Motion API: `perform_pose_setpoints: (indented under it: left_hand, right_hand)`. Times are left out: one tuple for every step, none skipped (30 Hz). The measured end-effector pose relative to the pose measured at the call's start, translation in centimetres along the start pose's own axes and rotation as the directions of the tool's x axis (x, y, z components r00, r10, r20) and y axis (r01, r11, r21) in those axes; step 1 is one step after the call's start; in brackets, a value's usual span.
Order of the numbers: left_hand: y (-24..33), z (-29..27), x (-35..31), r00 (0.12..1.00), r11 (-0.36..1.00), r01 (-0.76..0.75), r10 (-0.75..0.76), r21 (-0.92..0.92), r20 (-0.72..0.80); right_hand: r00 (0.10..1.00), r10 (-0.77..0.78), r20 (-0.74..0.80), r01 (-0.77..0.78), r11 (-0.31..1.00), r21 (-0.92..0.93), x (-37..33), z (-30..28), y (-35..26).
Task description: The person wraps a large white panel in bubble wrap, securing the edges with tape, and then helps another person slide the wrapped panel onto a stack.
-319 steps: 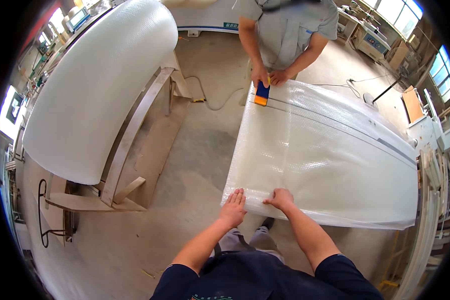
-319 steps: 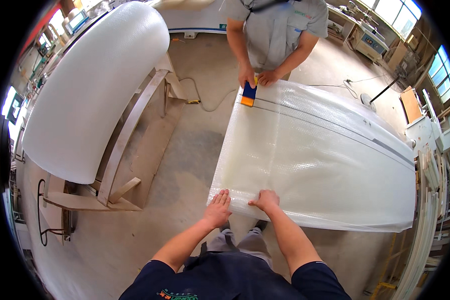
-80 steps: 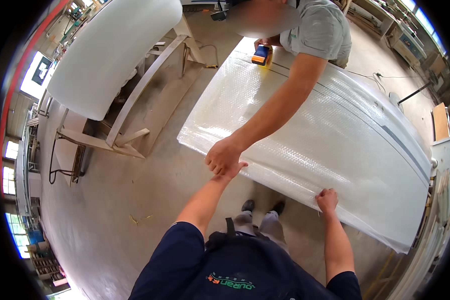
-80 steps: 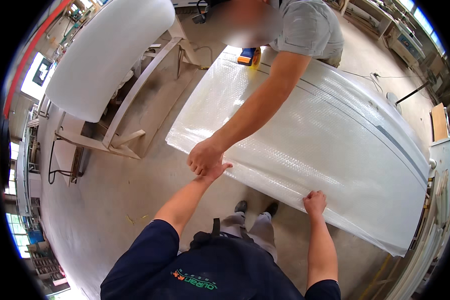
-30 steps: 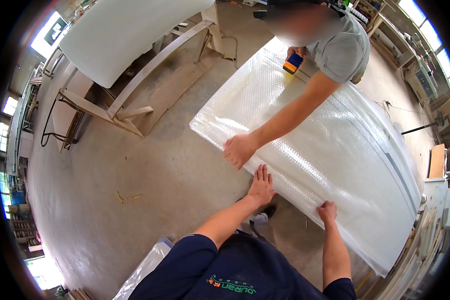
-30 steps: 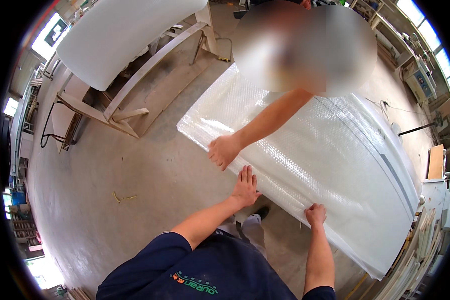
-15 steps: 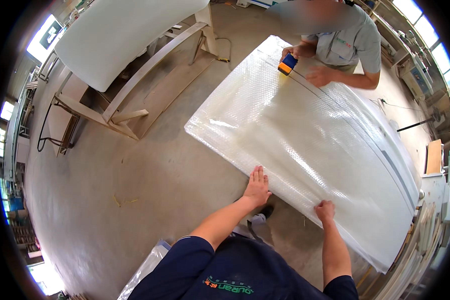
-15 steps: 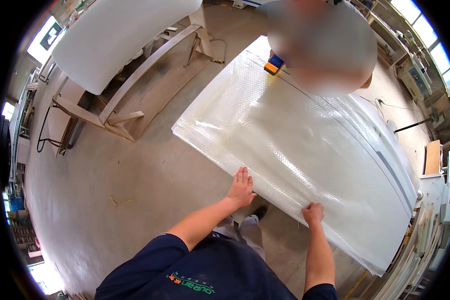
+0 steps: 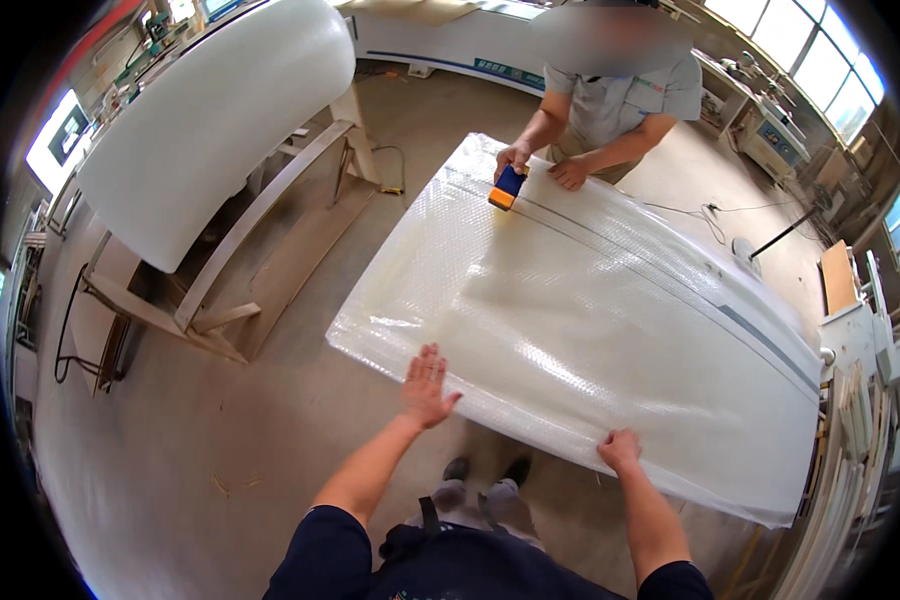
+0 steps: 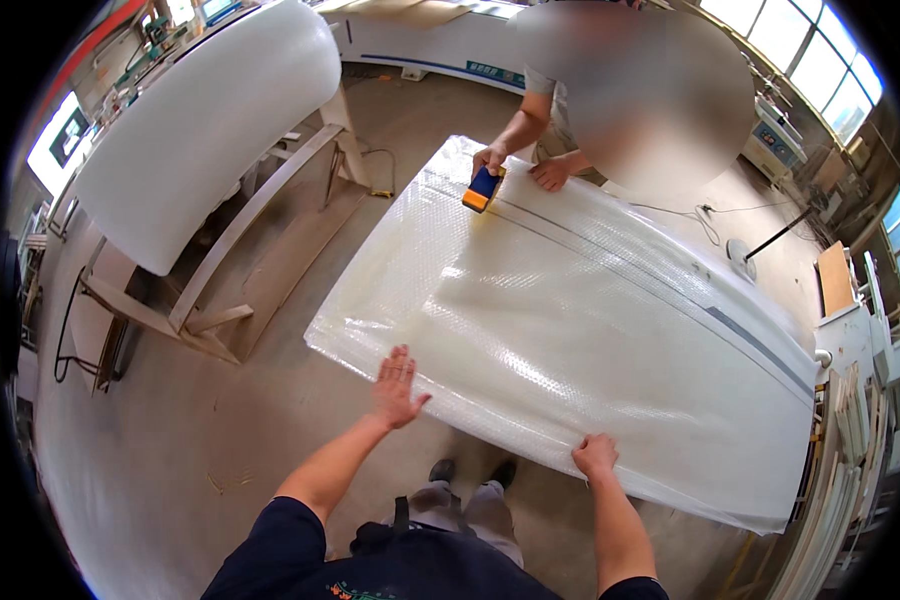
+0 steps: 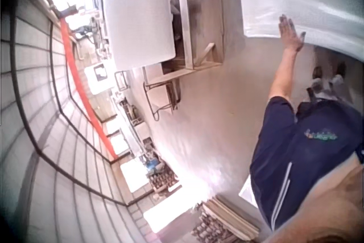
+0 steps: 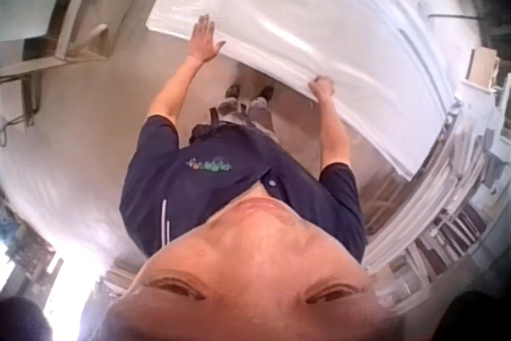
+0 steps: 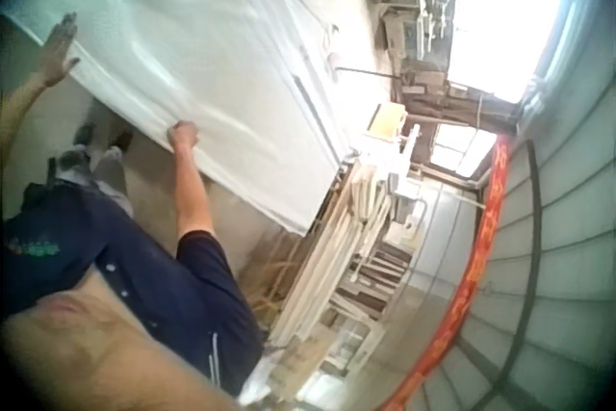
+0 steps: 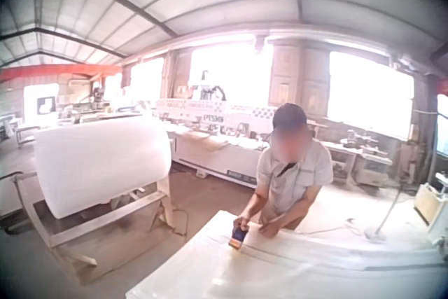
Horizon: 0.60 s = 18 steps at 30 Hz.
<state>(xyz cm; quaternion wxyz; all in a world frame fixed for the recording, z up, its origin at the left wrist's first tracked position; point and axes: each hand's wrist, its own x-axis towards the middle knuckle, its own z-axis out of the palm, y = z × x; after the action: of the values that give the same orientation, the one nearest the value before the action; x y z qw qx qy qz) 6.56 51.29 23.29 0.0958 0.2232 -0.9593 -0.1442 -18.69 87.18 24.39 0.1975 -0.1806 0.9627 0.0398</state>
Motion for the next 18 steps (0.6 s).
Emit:
perform_pose_setpoints:
  left_hand:
    - [-1.3,-0.3,0.6,0.999,0.999,0.036,-0.037,0.036,0.024]
    - [-2.3,-0.6,1.1,0.996,0.995,0.075,-0.078,0.073,0.044]
    - [-3.0,-0.7,1.6,0.997,0.996,0.065,-0.067,0.068,0.037]
    - [-3.5,-0.7,2.0,0.988,0.99,0.086,-0.099,0.114,0.119]
    - [-3.8,-0.6,2.2,0.969,0.981,0.104,-0.137,0.161,0.205]
    - [-3.9,-0.5,2.8,0.957,0.978,0.101,-0.146,0.185,0.249]
    - [-4.0,-0.3,3.3,0.959,0.979,0.096,-0.139,0.18,0.248]
    - [-3.9,-0.2,3.5,0.961,0.982,0.1,-0.136,0.158,0.239]
    - [-3.9,-0.1,3.8,0.964,0.985,0.105,-0.134,0.136,0.229]
    - [-4.0,0.1,4.2,0.964,0.986,0.101,-0.129,0.131,0.231]
    - [-4.3,0.1,4.4,0.975,0.991,0.068,-0.091,0.115,0.202]
    - [-4.5,0.1,4.7,0.984,0.994,0.035,-0.052,0.1,0.172]
    - [-4.7,0.0,5.0,0.983,0.995,0.036,-0.053,0.098,0.176]
    - [-4.9,0.1,5.4,0.978,0.991,0.014,-0.041,0.13,0.203]
    - [-5.1,0.1,5.8,0.973,0.987,-0.008,-0.03,0.161,0.231]
    - [-5.3,0.1,6.3,0.972,0.987,-0.007,-0.03,0.158,0.233]
    - [-5.3,0.1,7.0,0.969,0.985,-0.027,-0.016,0.172,0.245]
    - [-5.3,0.0,7.8,0.966,0.981,-0.047,-0.003,0.187,0.258]
  right_hand:
    - [0.999,0.0,0.044,0.0,1.0,-0.003,-0.1,-0.2,-0.1]
    - [0.996,-0.002,0.088,0.003,1.0,-0.005,-0.1,-0.5,-0.3]
    - [0.997,0.006,0.077,-0.006,1.0,-0.004,-0.2,-0.7,-0.3]
    - [0.995,0.006,0.098,-0.005,1.0,-0.006,-0.2,-0.8,-0.4]
    - [0.992,0.006,0.126,-0.005,1.0,-0.009,-0.5,-0.8,-0.4]
    - [0.995,0.008,0.098,-0.007,1.0,-0.012,-0.7,-1.1,-0.6]
    - [0.995,0.015,0.094,-0.014,1.0,-0.013,-0.5,-1.1,-0.6]
    - [0.995,0.014,0.103,-0.013,1.0,-0.015,-0.4,-0.9,-0.5]
    - [0.994,0.014,0.111,-0.012,1.0,-0.017,-0.3,-0.8,-0.4]
    - [0.994,0.02,0.11,-0.018,1.0,-0.02,-0.2,-0.9,-0.3]
    - [0.993,0.017,0.115,-0.015,1.0,-0.019,-0.2,-0.9,-0.4]
    - [0.993,0.015,0.119,-0.013,1.0,-0.018,-0.3,-0.9,-0.5]
    - [0.992,0.017,0.123,-0.014,1.0,-0.02,-0.4,-1.1,-0.6]
    - [0.992,0.002,0.128,0.0,1.0,-0.021,-0.7,-1.5,-0.8]
    - [0.991,-0.012,0.133,0.015,1.0,-0.023,-0.7,-1.7,-0.9]
    - [0.991,-0.01,0.135,0.013,1.0,-0.026,-0.6,-1.6,-1.1]
    - [0.991,-0.002,0.131,0.006,0.999,-0.036,-0.6,-1.6,-1.0]
    - [0.992,0.006,0.127,-0.001,0.999,-0.045,-0.5,-1.5,-0.9]
